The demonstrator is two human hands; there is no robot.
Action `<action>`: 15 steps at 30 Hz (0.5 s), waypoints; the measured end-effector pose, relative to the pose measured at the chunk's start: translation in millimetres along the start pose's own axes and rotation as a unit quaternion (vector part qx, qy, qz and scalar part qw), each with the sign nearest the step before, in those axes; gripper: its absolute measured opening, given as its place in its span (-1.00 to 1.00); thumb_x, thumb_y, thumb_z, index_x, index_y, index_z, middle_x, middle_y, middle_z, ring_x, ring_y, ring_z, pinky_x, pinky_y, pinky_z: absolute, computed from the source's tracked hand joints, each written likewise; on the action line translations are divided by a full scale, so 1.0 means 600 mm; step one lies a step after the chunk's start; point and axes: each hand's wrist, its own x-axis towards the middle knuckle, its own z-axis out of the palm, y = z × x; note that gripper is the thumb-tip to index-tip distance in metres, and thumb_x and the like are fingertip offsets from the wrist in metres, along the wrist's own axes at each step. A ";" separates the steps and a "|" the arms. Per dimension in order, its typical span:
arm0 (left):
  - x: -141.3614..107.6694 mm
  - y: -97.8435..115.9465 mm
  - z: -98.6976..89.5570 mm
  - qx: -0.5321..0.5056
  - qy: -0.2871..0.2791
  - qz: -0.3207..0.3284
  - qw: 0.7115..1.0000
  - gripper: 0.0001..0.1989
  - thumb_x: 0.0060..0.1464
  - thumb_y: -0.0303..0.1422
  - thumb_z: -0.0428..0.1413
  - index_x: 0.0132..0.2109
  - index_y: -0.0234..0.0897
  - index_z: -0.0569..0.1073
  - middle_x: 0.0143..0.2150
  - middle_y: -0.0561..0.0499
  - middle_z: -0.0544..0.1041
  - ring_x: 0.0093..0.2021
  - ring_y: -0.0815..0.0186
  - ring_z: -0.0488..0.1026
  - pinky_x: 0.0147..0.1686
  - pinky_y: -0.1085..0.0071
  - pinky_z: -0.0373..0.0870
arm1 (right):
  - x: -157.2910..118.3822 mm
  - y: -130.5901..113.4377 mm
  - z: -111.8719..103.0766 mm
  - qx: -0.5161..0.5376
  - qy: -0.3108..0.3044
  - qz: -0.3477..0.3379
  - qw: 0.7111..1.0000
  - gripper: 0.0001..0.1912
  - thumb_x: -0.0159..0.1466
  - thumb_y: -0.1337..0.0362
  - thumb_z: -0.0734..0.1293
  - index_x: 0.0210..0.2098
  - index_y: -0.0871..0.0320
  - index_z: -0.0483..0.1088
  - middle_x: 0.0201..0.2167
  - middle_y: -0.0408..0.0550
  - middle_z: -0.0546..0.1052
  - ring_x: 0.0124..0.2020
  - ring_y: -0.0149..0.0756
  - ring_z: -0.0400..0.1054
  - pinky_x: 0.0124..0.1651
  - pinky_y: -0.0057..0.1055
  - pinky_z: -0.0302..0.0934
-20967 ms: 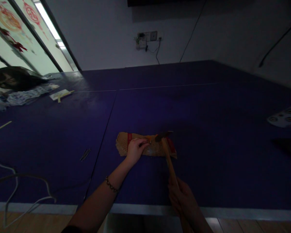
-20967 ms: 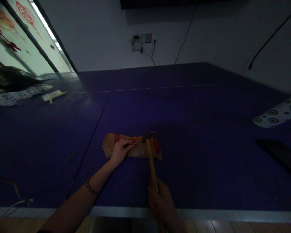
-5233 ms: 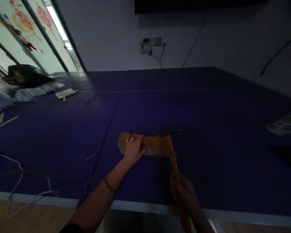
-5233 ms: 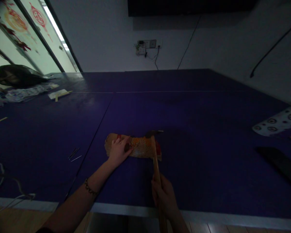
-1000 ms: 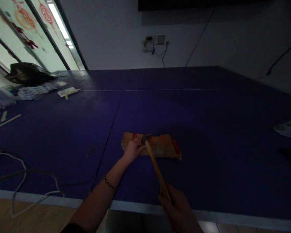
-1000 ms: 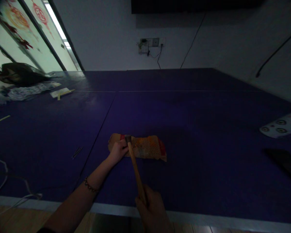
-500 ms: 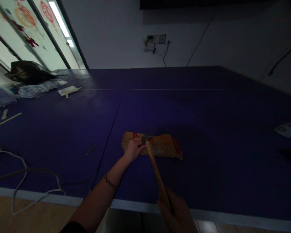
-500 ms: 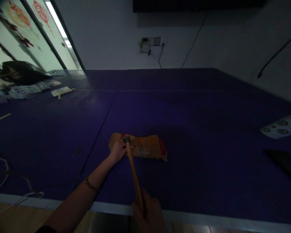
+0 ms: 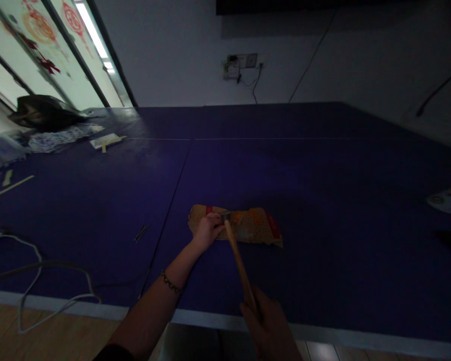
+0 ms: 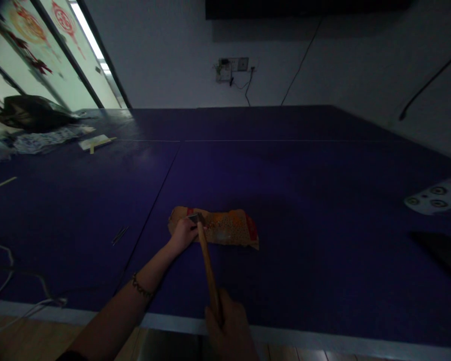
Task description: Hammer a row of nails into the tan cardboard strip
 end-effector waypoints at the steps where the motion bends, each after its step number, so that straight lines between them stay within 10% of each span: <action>1: 0.000 0.001 0.000 -0.002 0.002 0.002 1.000 -0.79 0.01 -0.39 0.10 -0.53 -0.36 0.50 -0.51 -0.01 0.47 -0.39 0.32 0.42 -0.34 0.44 0.37 | 0.001 0.000 -0.001 0.000 -0.005 -0.004 1.000 -0.76 0.05 0.10 0.25 -0.44 0.15 0.40 -0.63 -0.13 0.39 -0.57 -0.29 0.27 -0.48 -0.41 0.20; 15: -0.005 0.004 0.004 0.014 0.027 0.030 0.999 -0.92 -0.01 -0.43 0.11 -0.36 -0.29 0.51 -0.36 -0.04 0.52 -0.29 0.30 0.44 -0.24 0.36 0.40 | 0.066 0.012 -0.072 0.179 0.006 -0.010 0.984 -0.72 0.11 0.03 0.21 -0.45 0.14 0.22 -0.79 -0.33 0.18 -0.82 -0.51 0.02 -0.79 -0.56 -0.04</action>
